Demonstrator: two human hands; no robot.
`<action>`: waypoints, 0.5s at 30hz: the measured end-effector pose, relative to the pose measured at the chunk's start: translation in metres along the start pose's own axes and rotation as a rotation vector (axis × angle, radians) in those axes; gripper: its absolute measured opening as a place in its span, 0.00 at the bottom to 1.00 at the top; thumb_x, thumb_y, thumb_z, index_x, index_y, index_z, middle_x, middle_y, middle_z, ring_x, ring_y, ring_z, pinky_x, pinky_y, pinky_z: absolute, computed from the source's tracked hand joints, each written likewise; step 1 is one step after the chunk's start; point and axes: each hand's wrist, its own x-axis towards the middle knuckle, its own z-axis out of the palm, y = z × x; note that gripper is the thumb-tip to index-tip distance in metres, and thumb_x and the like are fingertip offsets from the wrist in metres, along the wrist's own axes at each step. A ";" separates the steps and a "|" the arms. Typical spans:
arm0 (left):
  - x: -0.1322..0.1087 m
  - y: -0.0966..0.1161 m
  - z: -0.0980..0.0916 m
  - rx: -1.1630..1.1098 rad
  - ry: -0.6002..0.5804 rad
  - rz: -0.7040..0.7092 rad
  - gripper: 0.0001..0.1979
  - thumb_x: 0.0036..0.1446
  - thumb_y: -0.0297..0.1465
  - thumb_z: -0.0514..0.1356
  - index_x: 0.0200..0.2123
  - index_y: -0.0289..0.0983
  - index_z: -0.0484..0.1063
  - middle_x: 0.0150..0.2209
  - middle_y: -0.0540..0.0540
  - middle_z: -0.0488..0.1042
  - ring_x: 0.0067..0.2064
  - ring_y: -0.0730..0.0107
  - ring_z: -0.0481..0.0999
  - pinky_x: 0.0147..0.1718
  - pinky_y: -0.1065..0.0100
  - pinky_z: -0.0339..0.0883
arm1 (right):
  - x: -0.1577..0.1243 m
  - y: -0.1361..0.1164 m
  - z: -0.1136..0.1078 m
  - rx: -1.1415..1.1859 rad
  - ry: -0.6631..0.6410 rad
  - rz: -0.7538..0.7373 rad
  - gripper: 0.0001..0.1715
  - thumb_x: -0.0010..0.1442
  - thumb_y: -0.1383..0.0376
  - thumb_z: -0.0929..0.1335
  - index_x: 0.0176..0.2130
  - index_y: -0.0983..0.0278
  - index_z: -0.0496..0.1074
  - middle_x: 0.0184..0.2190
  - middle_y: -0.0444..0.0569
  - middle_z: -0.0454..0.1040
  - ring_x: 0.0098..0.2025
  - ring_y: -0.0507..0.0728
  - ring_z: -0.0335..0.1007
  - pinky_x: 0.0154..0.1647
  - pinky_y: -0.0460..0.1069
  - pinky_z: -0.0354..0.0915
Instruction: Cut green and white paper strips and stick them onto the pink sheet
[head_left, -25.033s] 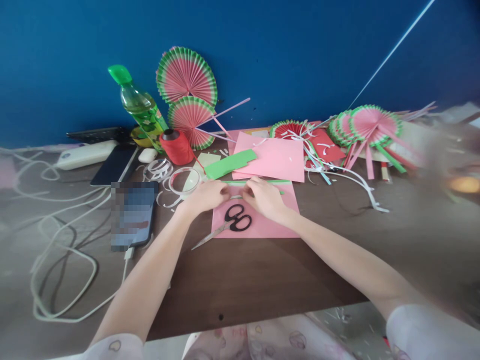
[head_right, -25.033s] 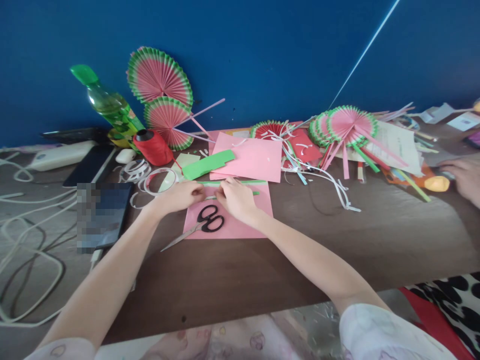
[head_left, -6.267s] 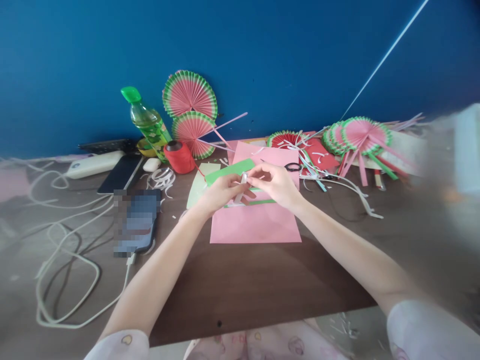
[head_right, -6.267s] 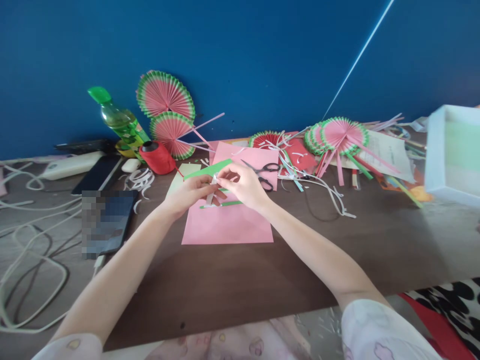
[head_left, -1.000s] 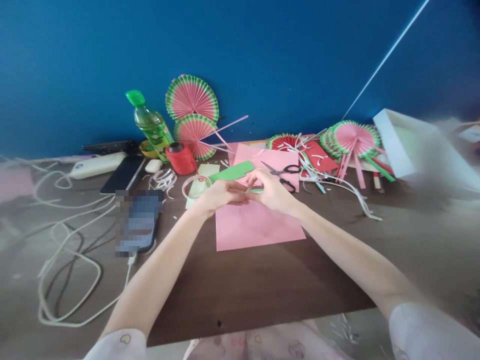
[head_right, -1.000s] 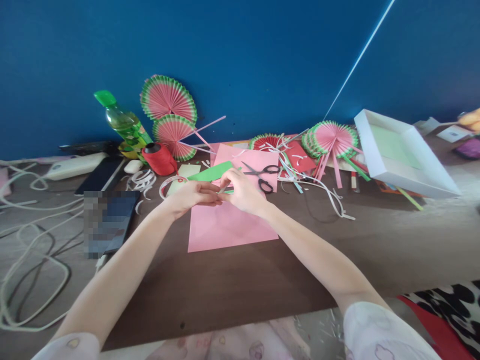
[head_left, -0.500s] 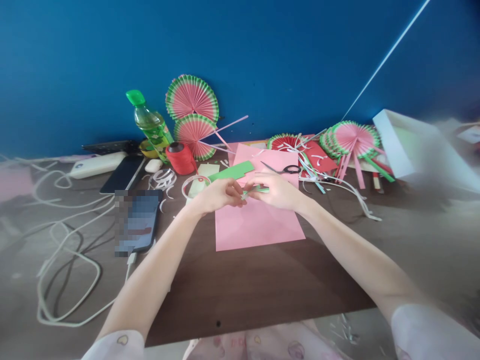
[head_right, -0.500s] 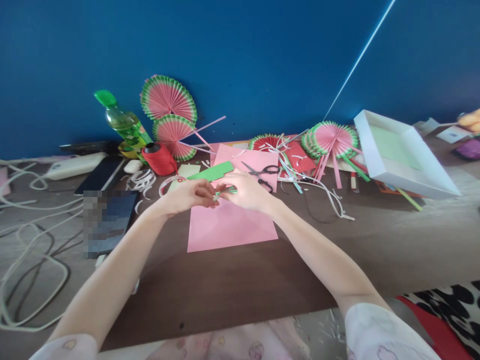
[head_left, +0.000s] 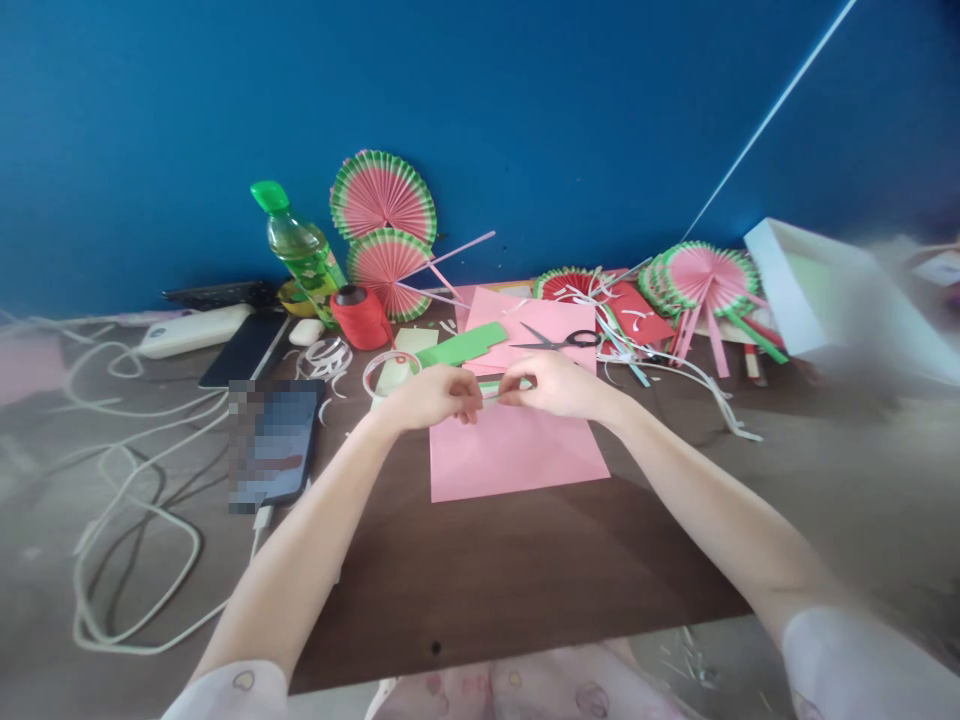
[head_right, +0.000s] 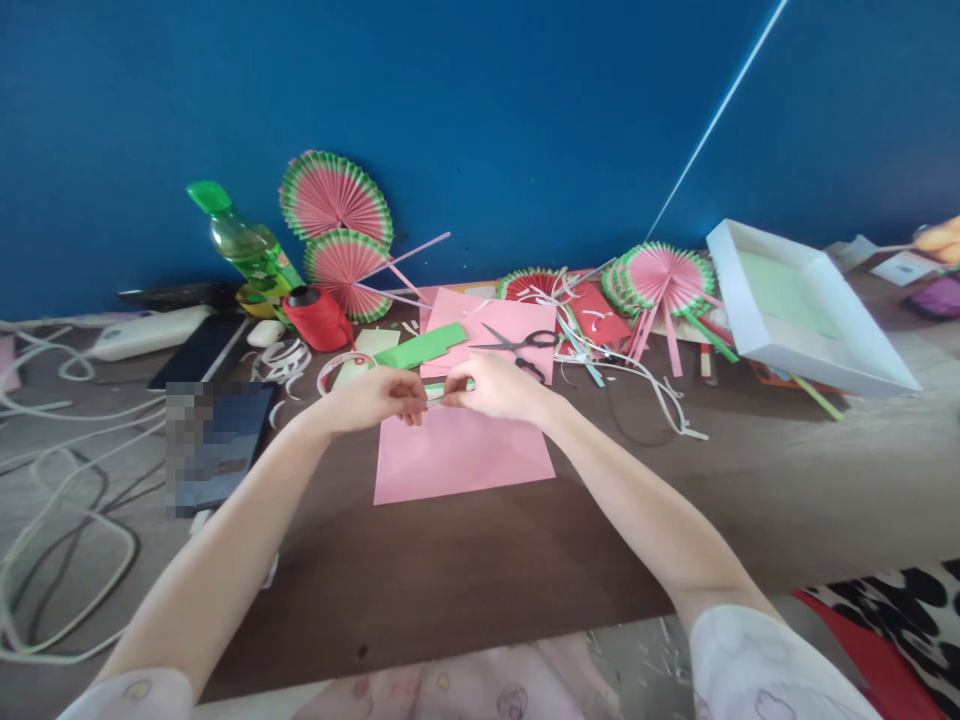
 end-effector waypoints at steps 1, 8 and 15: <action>0.000 -0.001 -0.002 0.012 -0.009 -0.009 0.03 0.48 0.29 0.56 0.27 0.35 0.68 0.24 0.47 0.76 0.27 0.73 0.74 0.29 0.71 0.67 | 0.000 0.001 -0.003 0.012 -0.027 0.020 0.05 0.50 0.66 0.68 0.28 0.64 0.75 0.27 0.45 0.75 0.29 0.52 0.64 0.29 0.47 0.55; -0.005 0.001 -0.011 0.072 -0.015 -0.068 0.04 0.47 0.29 0.56 0.26 0.35 0.68 0.24 0.48 0.76 0.27 0.72 0.74 0.29 0.72 0.67 | 0.000 0.009 -0.008 0.040 -0.116 0.058 0.07 0.49 0.66 0.67 0.31 0.63 0.76 0.29 0.45 0.76 0.31 0.53 0.65 0.31 0.48 0.58; -0.009 0.004 -0.012 0.124 -0.008 -0.087 0.04 0.47 0.30 0.55 0.26 0.36 0.69 0.25 0.48 0.76 0.29 0.71 0.75 0.30 0.72 0.67 | 0.000 0.001 -0.003 0.068 -0.165 0.012 0.08 0.52 0.66 0.66 0.32 0.63 0.75 0.29 0.45 0.75 0.30 0.52 0.65 0.30 0.47 0.59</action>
